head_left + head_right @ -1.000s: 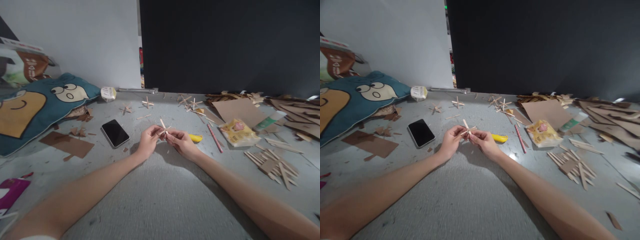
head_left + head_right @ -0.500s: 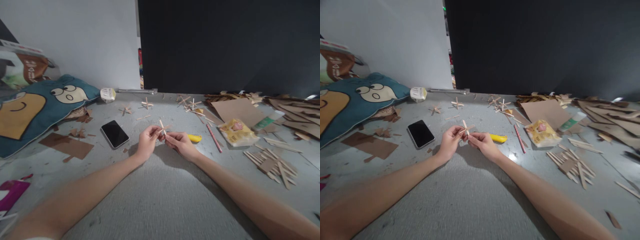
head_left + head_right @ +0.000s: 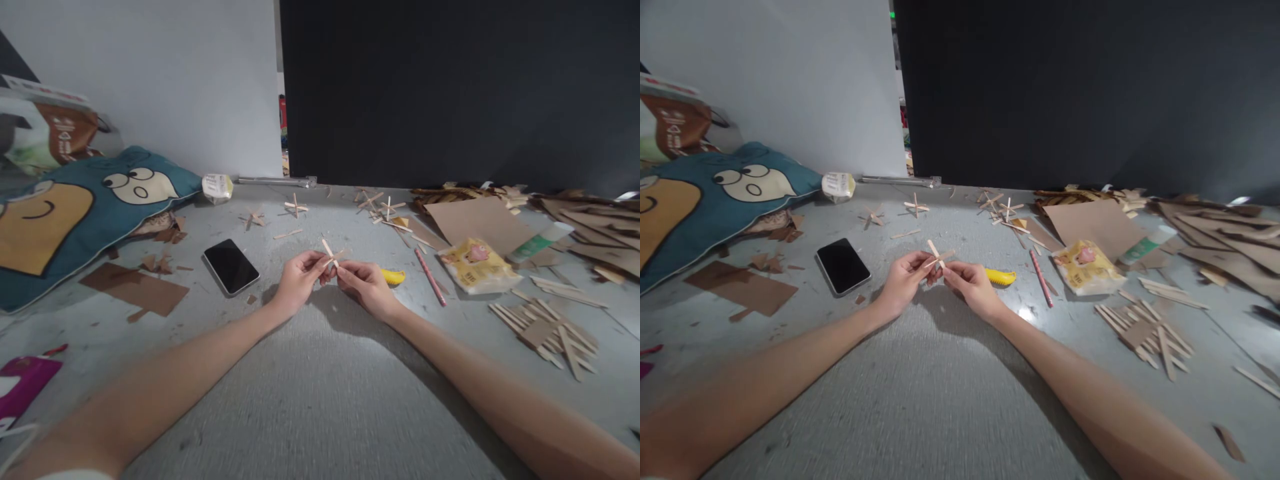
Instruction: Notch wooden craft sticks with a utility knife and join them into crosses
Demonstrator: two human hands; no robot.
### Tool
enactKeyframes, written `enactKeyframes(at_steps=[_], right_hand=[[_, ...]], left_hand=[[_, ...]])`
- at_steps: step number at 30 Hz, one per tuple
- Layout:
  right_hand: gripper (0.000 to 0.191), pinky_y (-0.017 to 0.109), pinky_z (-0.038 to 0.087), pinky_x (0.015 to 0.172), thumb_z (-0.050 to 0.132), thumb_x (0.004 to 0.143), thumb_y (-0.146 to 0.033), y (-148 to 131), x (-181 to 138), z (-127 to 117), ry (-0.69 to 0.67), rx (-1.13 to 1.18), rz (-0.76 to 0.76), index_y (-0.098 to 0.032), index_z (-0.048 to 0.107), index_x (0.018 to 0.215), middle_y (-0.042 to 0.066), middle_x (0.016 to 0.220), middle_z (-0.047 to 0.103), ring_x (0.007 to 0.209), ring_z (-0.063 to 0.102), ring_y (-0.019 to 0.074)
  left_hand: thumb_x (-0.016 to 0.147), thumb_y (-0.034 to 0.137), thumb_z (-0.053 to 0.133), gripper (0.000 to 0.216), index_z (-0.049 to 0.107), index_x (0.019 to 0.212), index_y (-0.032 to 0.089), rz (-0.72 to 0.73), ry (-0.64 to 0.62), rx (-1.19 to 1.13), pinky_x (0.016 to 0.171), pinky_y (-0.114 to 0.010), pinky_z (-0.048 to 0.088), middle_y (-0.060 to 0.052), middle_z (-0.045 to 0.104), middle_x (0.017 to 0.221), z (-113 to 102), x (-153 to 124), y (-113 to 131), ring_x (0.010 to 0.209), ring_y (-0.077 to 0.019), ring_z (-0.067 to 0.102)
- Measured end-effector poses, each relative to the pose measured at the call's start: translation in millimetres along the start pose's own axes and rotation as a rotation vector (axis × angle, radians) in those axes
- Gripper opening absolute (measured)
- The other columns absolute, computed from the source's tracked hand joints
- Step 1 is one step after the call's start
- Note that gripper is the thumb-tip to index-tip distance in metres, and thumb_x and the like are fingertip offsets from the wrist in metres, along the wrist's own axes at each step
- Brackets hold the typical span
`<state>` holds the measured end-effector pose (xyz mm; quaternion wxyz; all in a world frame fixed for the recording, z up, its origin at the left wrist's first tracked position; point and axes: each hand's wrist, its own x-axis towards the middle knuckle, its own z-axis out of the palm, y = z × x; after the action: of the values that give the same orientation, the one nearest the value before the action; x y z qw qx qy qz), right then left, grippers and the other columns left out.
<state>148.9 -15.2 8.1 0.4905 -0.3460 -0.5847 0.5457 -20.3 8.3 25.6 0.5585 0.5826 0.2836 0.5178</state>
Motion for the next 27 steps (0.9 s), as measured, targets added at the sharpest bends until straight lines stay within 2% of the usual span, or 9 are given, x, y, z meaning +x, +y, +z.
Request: enactKeyframes(at_steps=[3, 6, 10, 13, 15, 18, 22, 27], right_hand=[[0.044, 0.027, 0.017, 0.049, 0.065, 0.089, -0.060, -1, -1, -1, -0.023, -0.047, -0.004, -0.016, 0.071, 0.092, -0.002, 0.065, 0.052, 0.051, 0.028, 0.0091], [0.043, 0.027, 0.019, 0.049, 0.062, 0.091, -0.060, -1, -2, -1, -0.046, -0.070, -0.019, -0.017, 0.069, 0.093, 0.000, 0.070, 0.059, 0.052, 0.030, 0.0094], [0.045, 0.026, 0.021, 0.048, 0.059, 0.093, -0.061, -5, -2, -3, -0.065, -0.141, -0.046, -0.018, 0.068, 0.093, 0.001, 0.073, 0.061, 0.050, 0.031, 0.0094], [0.043, 0.027, 0.031, 0.053, 0.054, 0.097, -0.059, -10, -2, -5, -0.067, -0.289, -0.123, -0.019, 0.068, 0.091, 0.001, 0.071, 0.060, 0.056, 0.042, 0.0125], [0.043, 0.029, 0.041, 0.063, 0.047, 0.101, -0.054, -13, -3, -7, -0.066, -0.416, -0.224, -0.020, 0.067, 0.085, 0.003, 0.074, 0.062, 0.066, 0.052, 0.0156], [0.044, 0.034, 0.048, 0.078, 0.039, 0.106, -0.050, -13, -4, -8, 0.025, -0.555, -0.392, -0.020, 0.066, 0.087, 0.006, 0.083, 0.066, 0.081, 0.061, 0.0188], [0.028, 0.035, 0.054, 0.080, 0.048, 0.104, -0.047, -6, -8, -6, 0.235, -0.636, -0.494, -0.022, 0.059, 0.111, 0.008, 0.099, 0.070, 0.089, 0.068, 0.0197], [0.023, 0.034, 0.059, 0.083, 0.048, 0.105, -0.040, -2, -13, -1, 0.243, -0.706, -0.551, -0.024, 0.054, 0.122, 0.009, 0.107, 0.075, 0.099, 0.074, 0.0201]], left_hand=[[0.083, 0.047, 0.078, 0.034, 0.069, 0.088, 0.016, -0.013, 0.002, -0.033, 0.056, -0.025, 0.045, -0.001, 0.064, 0.068, 0, -1, 1, 0.059, -0.0112, 0.057], [0.085, 0.049, 0.076, 0.038, 0.071, 0.101, 0.015, -0.042, -0.051, -0.042, 0.055, -0.024, 0.044, 0.000, 0.062, 0.068, 0, -1, 2, 0.060, -0.0116, 0.057], [0.087, 0.051, 0.073, 0.039, 0.075, 0.101, 0.014, -0.051, -0.099, -0.019, 0.055, -0.025, 0.042, 0.000, 0.058, 0.067, 0, -1, 2, 0.059, -0.0105, 0.053], [0.087, 0.052, 0.073, 0.041, 0.075, 0.103, 0.016, -0.029, -0.097, 0.014, 0.056, -0.025, 0.041, 0.000, 0.059, 0.068, -1, -1, -1, 0.060, -0.0105, 0.051], [0.088, 0.054, 0.071, 0.041, 0.076, 0.105, 0.016, -0.012, -0.088, 0.060, 0.057, -0.025, 0.042, -0.001, 0.059, 0.068, -1, -2, -1, 0.060, -0.0109, 0.051], [0.090, 0.055, 0.068, 0.042, 0.076, 0.107, 0.017, 0.024, -0.071, 0.127, 0.058, -0.025, 0.044, -0.001, 0.058, 0.068, 0, -6, -1, 0.061, -0.0121, 0.052], [0.093, 0.053, 0.064, 0.038, 0.075, 0.106, 0.019, 0.094, -0.058, 0.172, 0.061, -0.026, 0.047, -0.002, 0.061, 0.071, 3, -11, 0, 0.064, -0.0133, 0.055], [0.096, 0.050, 0.061, 0.034, 0.074, 0.106, 0.020, 0.205, -0.073, 0.251, 0.063, -0.026, 0.047, -0.002, 0.064, 0.073, 3, -14, -3, 0.065, -0.0135, 0.055]])
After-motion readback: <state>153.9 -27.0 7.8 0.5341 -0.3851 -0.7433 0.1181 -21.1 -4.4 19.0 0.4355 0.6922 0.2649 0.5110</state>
